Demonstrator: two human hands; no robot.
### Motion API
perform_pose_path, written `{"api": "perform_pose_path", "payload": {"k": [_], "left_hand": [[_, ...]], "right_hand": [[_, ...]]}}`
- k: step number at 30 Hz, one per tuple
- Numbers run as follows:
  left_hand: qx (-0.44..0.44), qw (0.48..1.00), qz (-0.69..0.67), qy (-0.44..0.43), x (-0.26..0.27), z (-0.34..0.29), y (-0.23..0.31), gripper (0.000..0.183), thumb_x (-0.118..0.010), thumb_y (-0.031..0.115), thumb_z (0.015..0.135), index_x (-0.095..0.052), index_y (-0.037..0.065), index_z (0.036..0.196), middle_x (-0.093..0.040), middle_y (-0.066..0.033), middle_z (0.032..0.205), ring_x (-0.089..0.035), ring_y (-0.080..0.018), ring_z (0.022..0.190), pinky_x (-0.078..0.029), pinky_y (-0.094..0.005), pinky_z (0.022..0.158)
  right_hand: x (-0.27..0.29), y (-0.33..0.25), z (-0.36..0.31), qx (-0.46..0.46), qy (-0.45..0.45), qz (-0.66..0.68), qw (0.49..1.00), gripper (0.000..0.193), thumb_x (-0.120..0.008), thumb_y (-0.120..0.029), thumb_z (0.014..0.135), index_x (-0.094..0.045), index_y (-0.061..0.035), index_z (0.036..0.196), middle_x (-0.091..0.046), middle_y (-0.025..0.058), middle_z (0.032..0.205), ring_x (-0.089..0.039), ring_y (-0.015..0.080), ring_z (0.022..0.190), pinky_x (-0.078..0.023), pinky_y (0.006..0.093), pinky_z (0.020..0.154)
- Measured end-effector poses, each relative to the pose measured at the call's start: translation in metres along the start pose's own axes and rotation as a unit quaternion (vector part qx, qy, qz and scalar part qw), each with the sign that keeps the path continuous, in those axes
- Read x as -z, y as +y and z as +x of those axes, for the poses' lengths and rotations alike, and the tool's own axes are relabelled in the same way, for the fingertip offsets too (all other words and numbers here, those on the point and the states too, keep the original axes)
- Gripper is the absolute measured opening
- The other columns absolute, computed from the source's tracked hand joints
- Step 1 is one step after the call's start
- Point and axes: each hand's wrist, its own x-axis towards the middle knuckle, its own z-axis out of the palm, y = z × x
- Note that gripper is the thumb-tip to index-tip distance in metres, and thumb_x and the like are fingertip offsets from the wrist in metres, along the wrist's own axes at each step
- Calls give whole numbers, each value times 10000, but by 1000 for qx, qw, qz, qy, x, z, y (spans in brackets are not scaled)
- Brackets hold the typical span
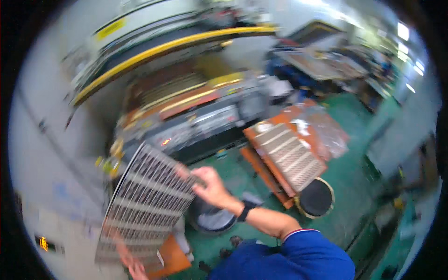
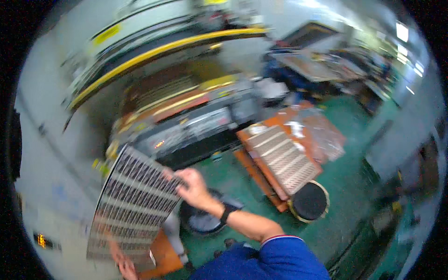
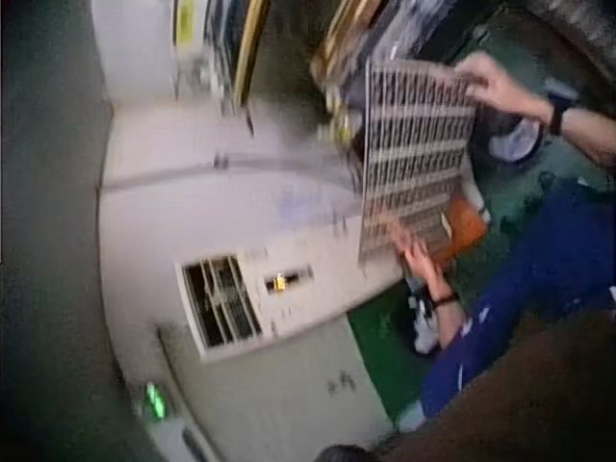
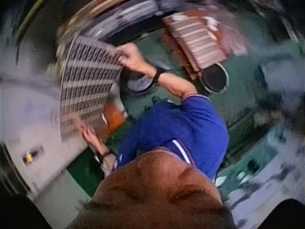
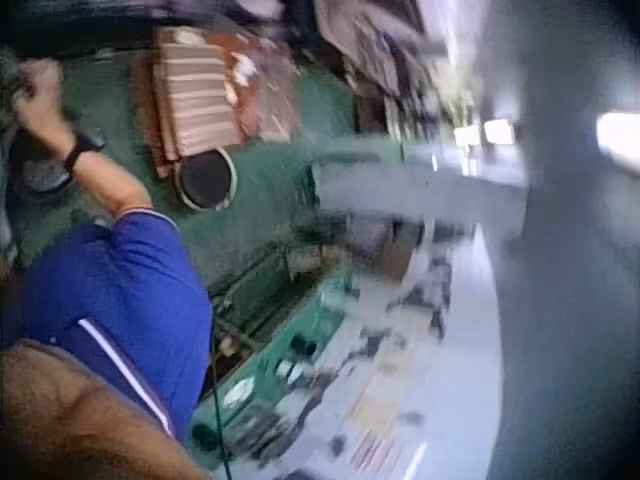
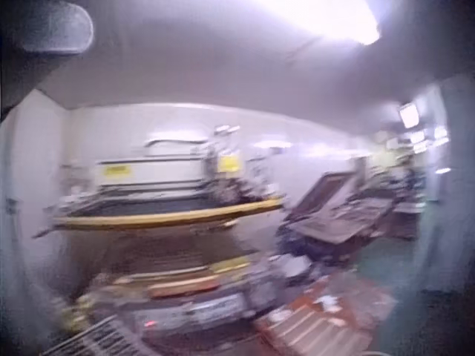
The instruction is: Operates an industrial screen printing or sheet coating machine to process patterned sheets.
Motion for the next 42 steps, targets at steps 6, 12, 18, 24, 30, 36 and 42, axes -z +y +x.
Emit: {"api": "perform_pose_path", "payload": {"k": [6,12,18,24,30,36,42], "left_hand": [[-89,988,-50,120,25,68,12,456,-536,225,949,-430,-14,1323,-557,-57,1070,-555,-134,939,-478,-266,832],[-89,970,33,226,113,96,7,429,-486,238,979,-435,-6,1329,-551,-23,954,-543,-97,846,-477,-237,773],[-48,966,5,254,145,132,-46,289,-465,236,985,-564,17,1146,-550,9,827,-488,-63,686,-416,-212,630],[-3,956,-33,293,169,138,-97,268,-471,241,982,-567,12,1083,-571,-6,829,-541,-74,733,-461,-217,655],[-20,962,-67,265,175,140,-93,248,-450,226,992,-563,20,1071,-585,-19,952,-545,-86,843,-476,-224,733],[-10,930,-36,365,192,162,-137,252,-470,211,981,-568,-10,1052,-566,-28,925,-507,-96,782,-432,-232,707],[-11,894,-11,447,195,221,-154,250,-529,238,951,-600,-2,953,-559,-4,787,-489,-92,727,-409,-235,659]], "right_hand": [[-41,1,41,-16,-85,56,995,509,-619,-43,760,-518,-29,1259,-546,142,1230,-528,266,1139,-400,365,996],[-153,-30,65,-36,-185,161,969,556,-568,11,779,-468,-42,1323,-527,136,1266,-497,251,1196,-359,351,1034],[-249,-50,84,-6,-234,172,957,566,-554,47,784,-459,-51,1333,-509,136,1294,-475,253,1221,-348,353,1043],[-320,-44,81,-17,-276,131,952,559,-561,29,786,-456,-53,1329,-510,151,1278,-488,266,1193,-368,359,1029],[-383,-51,117,-39,-375,143,915,579,-519,76,793,-414,-12,1355,-460,125,1345,-426,238,1271,-311,351,1071],[-482,-51,144,-43,-459,207,863,546,-503,89,823,-413,-3,1354,-471,121,1342,-417,225,1281,-304,329,1072],[-599,1,158,-20,-467,262,844,572,-501,130,795,-447,-39,1339,-488,116,1327,-453,222,1240,-326,320,1050]]}}
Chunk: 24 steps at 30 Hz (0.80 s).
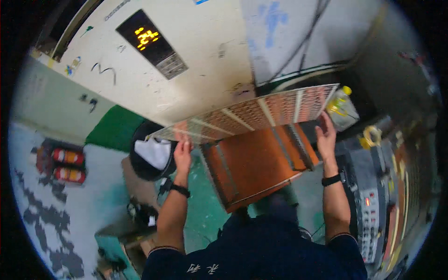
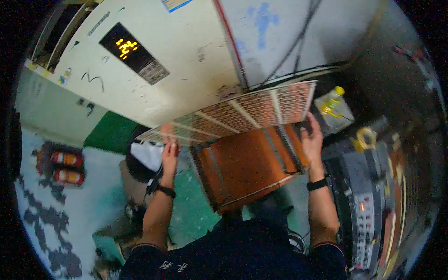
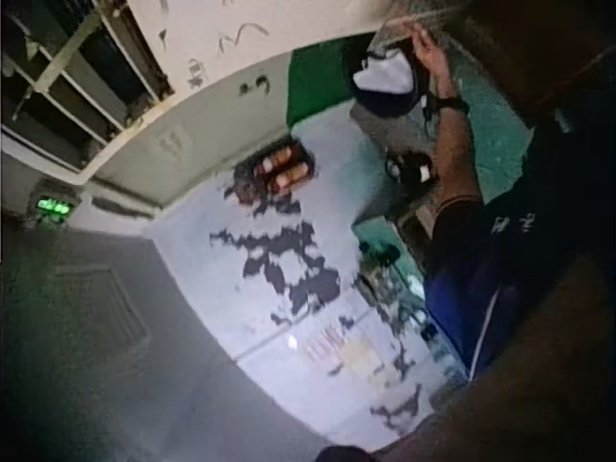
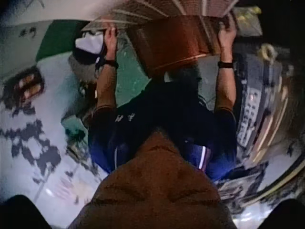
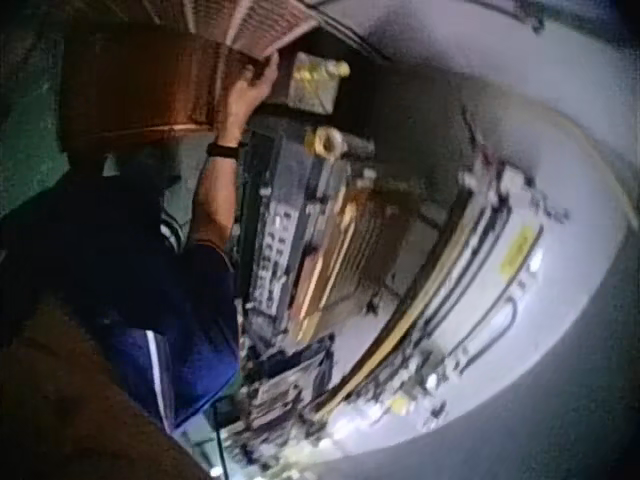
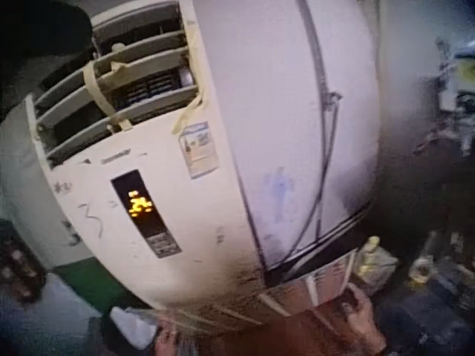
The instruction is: Operates an industrial screen printing or sheet coating machine to process patterned sheets.
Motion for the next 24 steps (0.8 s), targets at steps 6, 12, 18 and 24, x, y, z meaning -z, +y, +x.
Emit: {"api": "perform_pose_path", "payload": {"k": [6,12,18,24], "left_hand": [[51,985,157,44,-2,1,-32,228,-570,201,921,-572,5,806,-537,-4,683,-472,-88,647,-409,-247,620],[40,983,161,81,-18,19,-54,192,-637,173,867,-585,0,804,-595,-51,683,-527,-123,632,-439,-284,614],[53,976,191,90,-6,21,-76,153,-641,130,857,-586,-13,843,-614,-73,717,-544,-141,645,-444,-283,624],[-4,985,138,103,-21,22,-98,87,-618,72,866,-584,-6,884,-615,-50,775,-541,-103,727,-450,-261,678]], "right_hand": [[-28,72,36,-27,-43,-8,999,618,-507,138,770,-448,-65,1351,-487,99,1319,-455,214,1221,-329,312,1030],[-49,103,49,-17,-31,35,999,562,-496,120,794,-451,-26,1335,-494,107,1295,-455,212,1209,-317,316,1038],[-75,112,51,-26,-46,32,998,483,-505,57,845,-458,-10,1320,-501,121,1278,-470,215,1188,-339,317,1021],[-84,148,59,-10,-23,5,1000,444,-540,-4,861,-475,-15,1301,-519,133,1267,-490,242,1175,-366,339,1008]]}}
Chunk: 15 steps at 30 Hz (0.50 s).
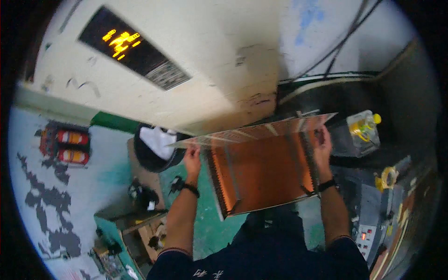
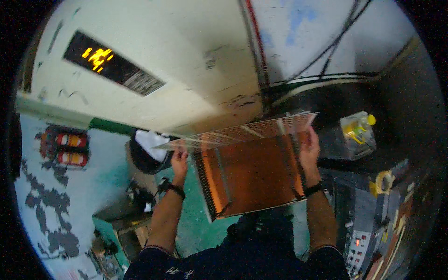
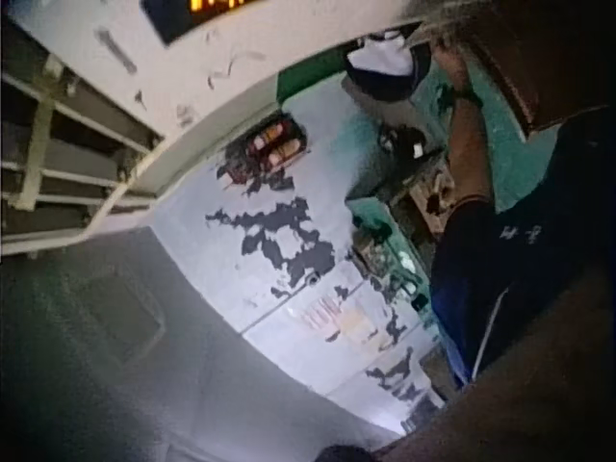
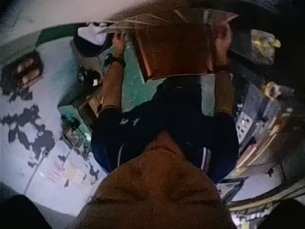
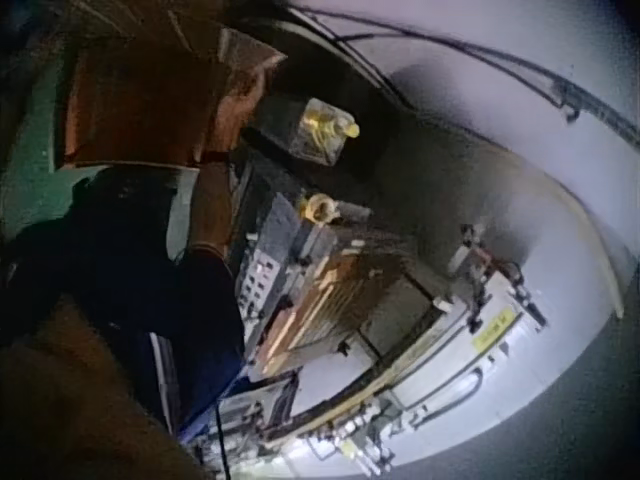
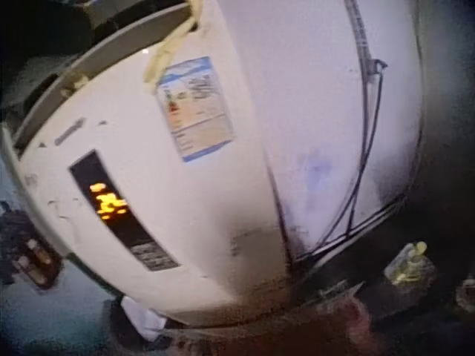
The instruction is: Operates an industrial screen printing or sheet coating machine to process patterned sheets.
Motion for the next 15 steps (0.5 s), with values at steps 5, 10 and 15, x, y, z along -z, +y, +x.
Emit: {"api": "perform_pose_path", "payload": {"k": [5,10,15], "left_hand": [[28,995,-93,-24,16,-12,-20,92,-564,56,891,-586,-3,958,-602,-59,901,-548,-131,814,-443,-267,757],[-64,993,73,-62,23,-12,-32,108,-529,62,904,-590,6,973,-590,-90,899,-565,-182,859,-445,-309,792],[-15,997,31,-70,13,-11,-28,136,-542,91,904,-576,-12,987,-582,-115,936,-560,-202,912,-444,-326,818]], "right_hand": [[-24,26,11,19,-6,-83,996,492,-587,-26,818,-470,-27,1296,-506,166,1273,-487,316,1172,-368,373,1006],[-46,21,8,3,-19,-145,989,560,-633,-105,769,-460,-22,1296,-460,196,1310,-423,386,1200,-345,431,1019],[-47,79,13,-69,-33,-82,994,576,-610,-244,833,-416,-4,1320,-416,220,1349,-403,391,1225,-309,451,1049]]}}
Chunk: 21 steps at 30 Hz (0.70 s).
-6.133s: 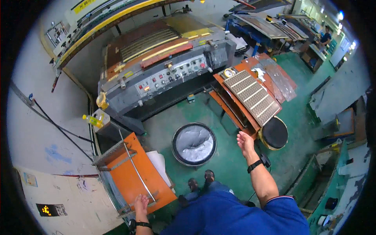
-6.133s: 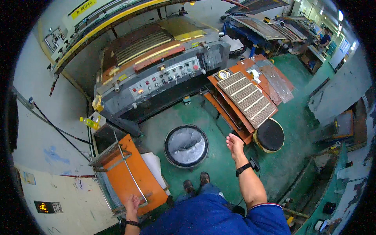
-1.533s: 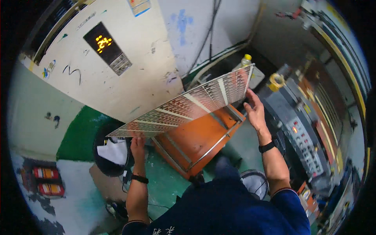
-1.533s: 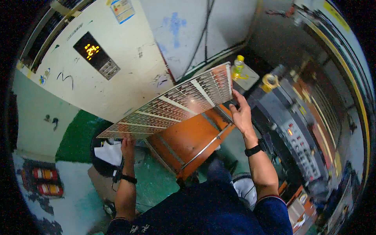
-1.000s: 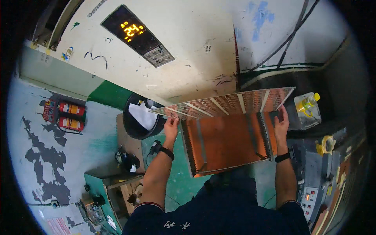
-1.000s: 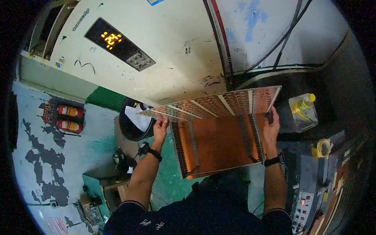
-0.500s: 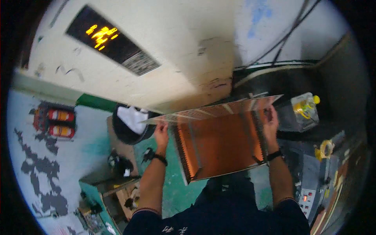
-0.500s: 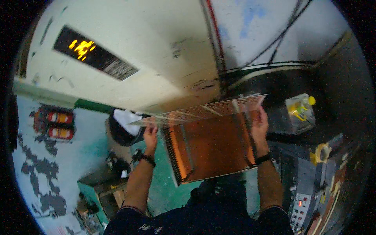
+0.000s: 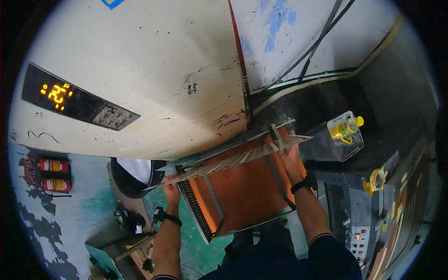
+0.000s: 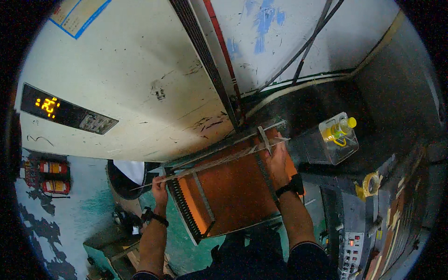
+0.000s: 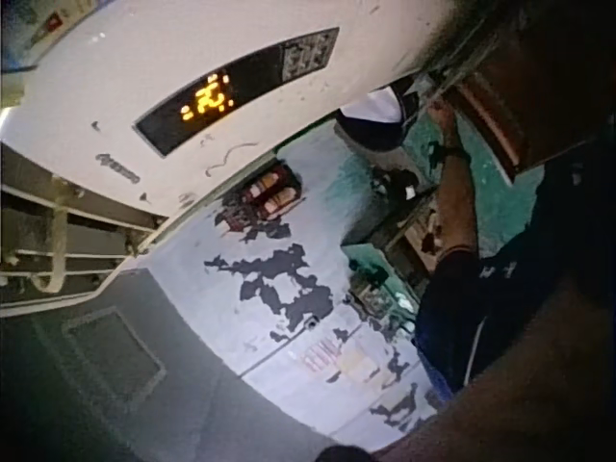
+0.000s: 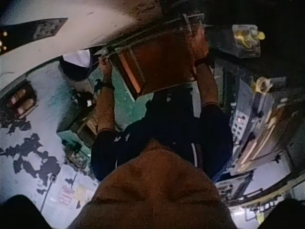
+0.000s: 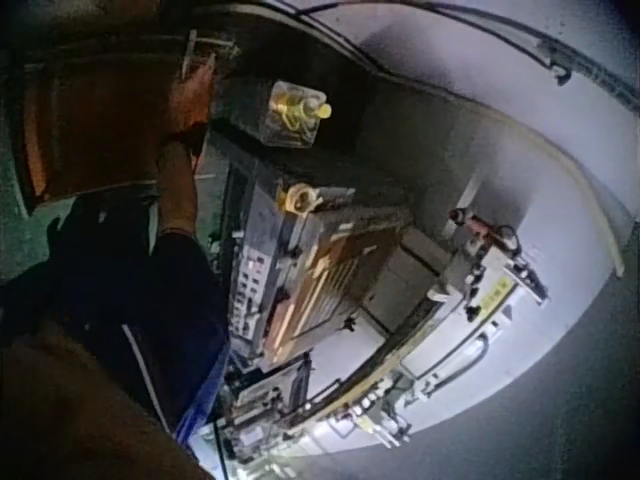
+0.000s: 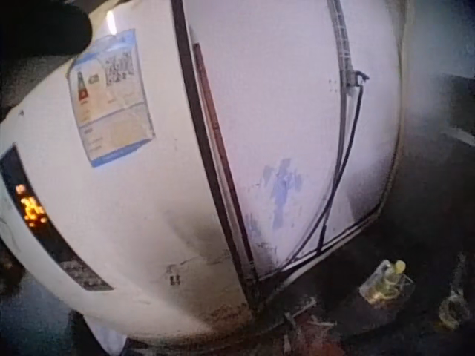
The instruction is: Operates an industrial screen printing or sheet coating machine to process patterned sheets.
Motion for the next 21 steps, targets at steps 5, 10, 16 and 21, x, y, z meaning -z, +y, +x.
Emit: {"api": "perform_pose_path", "payload": {"k": [5,10,16,21], "left_hand": [[-20,991,-134,7,6,-5,-1,177,-566,157,915,-557,-7,982,-573,-67,935,-548,-158,915,-439,-294,810],[65,992,-107,-19,18,-3,-14,124,-552,115,923,-561,4,979,-565,-47,945,-539,-130,902,-432,-271,824],[1,999,-15,-29,29,1,10,124,-548,97,920,-579,7,1000,-600,-69,935,-566,-146,858,-440,-260,802],[-23,993,109,-28,69,-22,98,88,-554,52,892,-623,3,918,-643,-101,892,-601,-176,842,-465,-294,792]], "right_hand": [[-11,-37,-1,-205,12,555,806,559,-488,-224,915,-297,7,1388,-413,223,1350,-419,368,1231,-380,411,1009],[2,-18,2,-37,-17,136,990,665,-591,5,773,-341,-40,1388,-411,171,1365,-480,323,1196,-440,375,970],[4,-47,-1,121,-12,-142,982,752,-612,43,699,-330,-26,1392,-430,219,1338,-422,391,1233,-356,403,1031],[27,-59,-23,72,-7,-103,992,640,-565,48,755,-374,-14,1362,-503,191,1254,-502,290,1170,-387,342,988]]}}
